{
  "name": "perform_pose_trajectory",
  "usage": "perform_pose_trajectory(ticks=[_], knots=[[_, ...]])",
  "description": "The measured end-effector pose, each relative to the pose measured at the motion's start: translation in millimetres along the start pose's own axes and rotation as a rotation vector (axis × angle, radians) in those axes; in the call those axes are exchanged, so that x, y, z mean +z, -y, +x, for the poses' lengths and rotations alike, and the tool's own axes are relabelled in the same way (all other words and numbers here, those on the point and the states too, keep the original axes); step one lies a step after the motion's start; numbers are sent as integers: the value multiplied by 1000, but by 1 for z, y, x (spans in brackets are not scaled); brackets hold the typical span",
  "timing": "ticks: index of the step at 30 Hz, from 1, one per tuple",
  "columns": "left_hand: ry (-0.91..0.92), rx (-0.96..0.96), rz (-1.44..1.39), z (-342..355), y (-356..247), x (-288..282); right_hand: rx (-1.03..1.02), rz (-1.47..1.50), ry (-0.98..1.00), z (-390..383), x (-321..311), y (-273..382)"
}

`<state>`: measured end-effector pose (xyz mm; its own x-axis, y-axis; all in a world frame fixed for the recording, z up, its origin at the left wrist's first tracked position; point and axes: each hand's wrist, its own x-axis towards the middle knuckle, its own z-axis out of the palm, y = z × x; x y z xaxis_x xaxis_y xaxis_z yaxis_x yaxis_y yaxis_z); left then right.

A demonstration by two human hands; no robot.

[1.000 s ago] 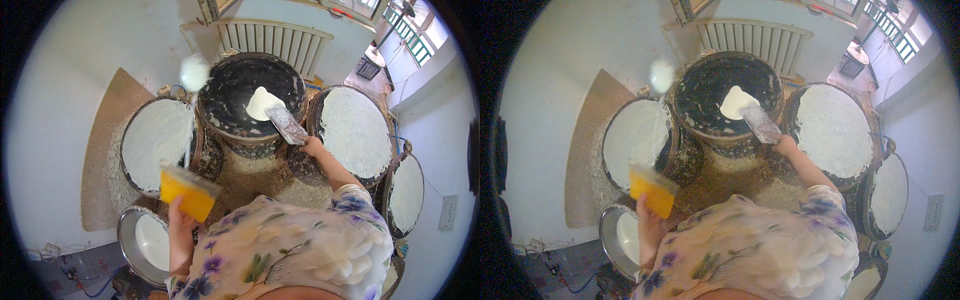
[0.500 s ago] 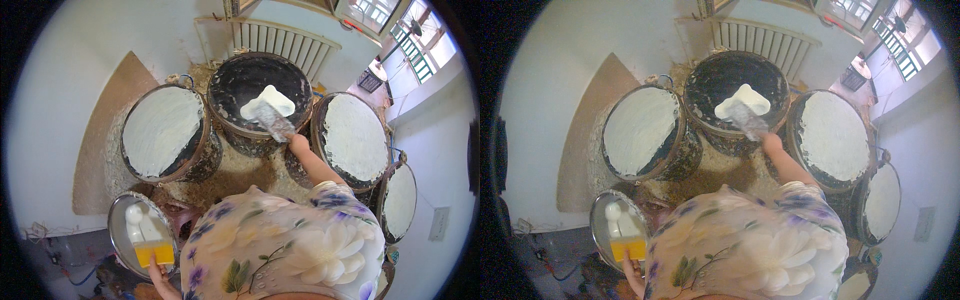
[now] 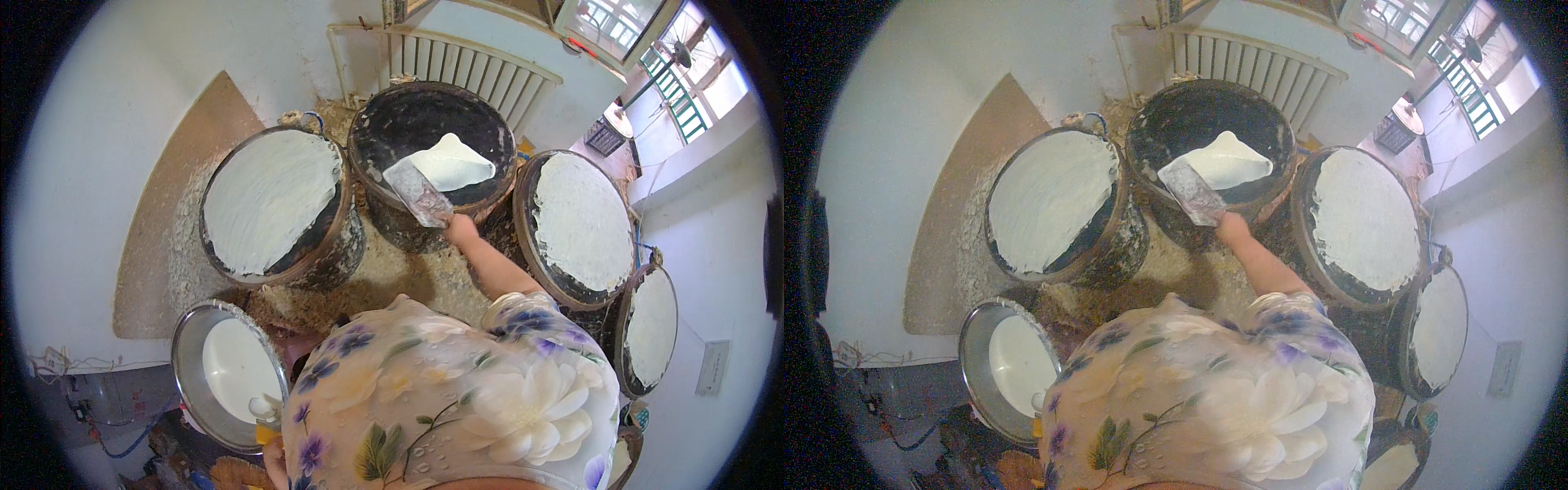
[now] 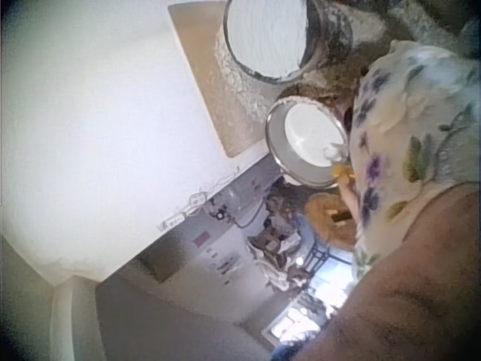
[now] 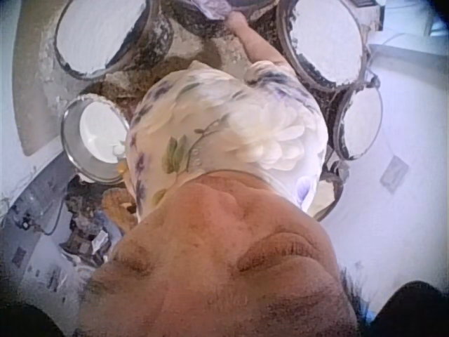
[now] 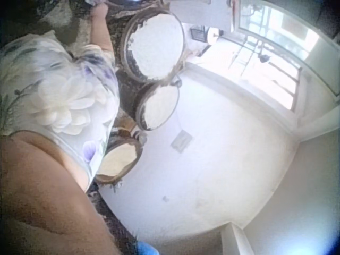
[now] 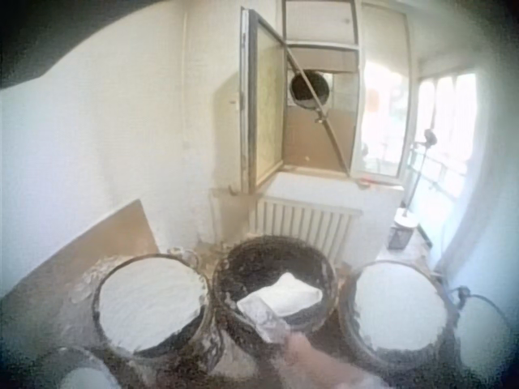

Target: The person scoops white batter from a large metal bowl using a ladle and pours it into several round molds. They then use a yellow plastic scraper to spread the batter evenly across the surface of each mold. The person repeats this process for multiple molds, occasionally lifting a finished layer to transfer it to a larger tray.

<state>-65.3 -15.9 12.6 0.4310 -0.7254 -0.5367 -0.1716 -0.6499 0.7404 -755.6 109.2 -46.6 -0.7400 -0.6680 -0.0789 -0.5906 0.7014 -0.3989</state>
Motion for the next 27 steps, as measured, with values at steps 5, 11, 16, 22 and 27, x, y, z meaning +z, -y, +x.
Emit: perform_pose_trajectory(ticks=[5, 11, 16, 22, 27], knots=[[51, -56, -25, 5, 2, 10, 263, -217, -12, -12, -50, -25], [117, -77, -37, 19, -1, 18, 489, -77, -78, -16, -57, -67], [135, -93, -48, 22, -3, 21, 580, 1089, -164, 18, -13, -29], [138, -110, -57, 15, -7, 29, 182, 317, 110, 28, -10, 39], [154, -127, -55, 5, -15, 47, 92, -183, 22, 31, -56, 16]])
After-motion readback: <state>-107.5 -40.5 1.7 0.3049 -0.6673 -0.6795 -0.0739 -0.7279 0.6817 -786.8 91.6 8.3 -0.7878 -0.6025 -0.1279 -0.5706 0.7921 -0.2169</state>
